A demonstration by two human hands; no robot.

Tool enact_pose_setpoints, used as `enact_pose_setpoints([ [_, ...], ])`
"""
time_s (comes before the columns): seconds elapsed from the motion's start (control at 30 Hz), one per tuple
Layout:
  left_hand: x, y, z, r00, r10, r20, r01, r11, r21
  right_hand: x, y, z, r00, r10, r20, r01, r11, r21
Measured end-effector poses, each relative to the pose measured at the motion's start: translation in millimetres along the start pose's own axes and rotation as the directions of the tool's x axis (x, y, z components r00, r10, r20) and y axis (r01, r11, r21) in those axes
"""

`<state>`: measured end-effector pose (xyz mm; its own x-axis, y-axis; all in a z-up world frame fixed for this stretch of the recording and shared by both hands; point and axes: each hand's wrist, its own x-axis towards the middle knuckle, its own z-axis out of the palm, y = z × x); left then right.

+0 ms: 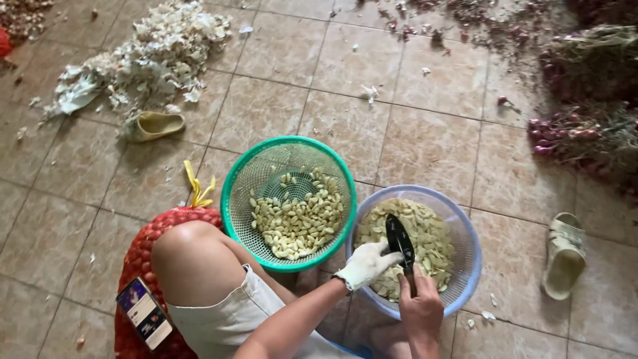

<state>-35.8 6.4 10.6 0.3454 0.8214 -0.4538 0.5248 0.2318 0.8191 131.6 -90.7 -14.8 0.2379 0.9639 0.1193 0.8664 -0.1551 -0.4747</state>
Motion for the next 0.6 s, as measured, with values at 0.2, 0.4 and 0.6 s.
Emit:
enact_pose_setpoints([
  [0.2, -28, 27, -72, 0.956, -0.291, -0.017, 0.289, 0.953, -0.088, 4, 9, 6, 0.998, 0.026, -0.059, -0.029, 0.999, -0.046],
  [0.4, 42, -117, -85, 0.93, -0.198, -0.31, 0.335, 0.802, 0.494, 13, 5, 5, 0.994, 0.096, -0.049, -0.094, 0.995, 0.046],
  [0.6, 55, -149, -67, 0.955, -0.219, -0.203, 0.298, 0.678, 0.672, 17, 5, -14, 0.981, 0.145, -0.128, -0.128, 0.984, 0.127],
])
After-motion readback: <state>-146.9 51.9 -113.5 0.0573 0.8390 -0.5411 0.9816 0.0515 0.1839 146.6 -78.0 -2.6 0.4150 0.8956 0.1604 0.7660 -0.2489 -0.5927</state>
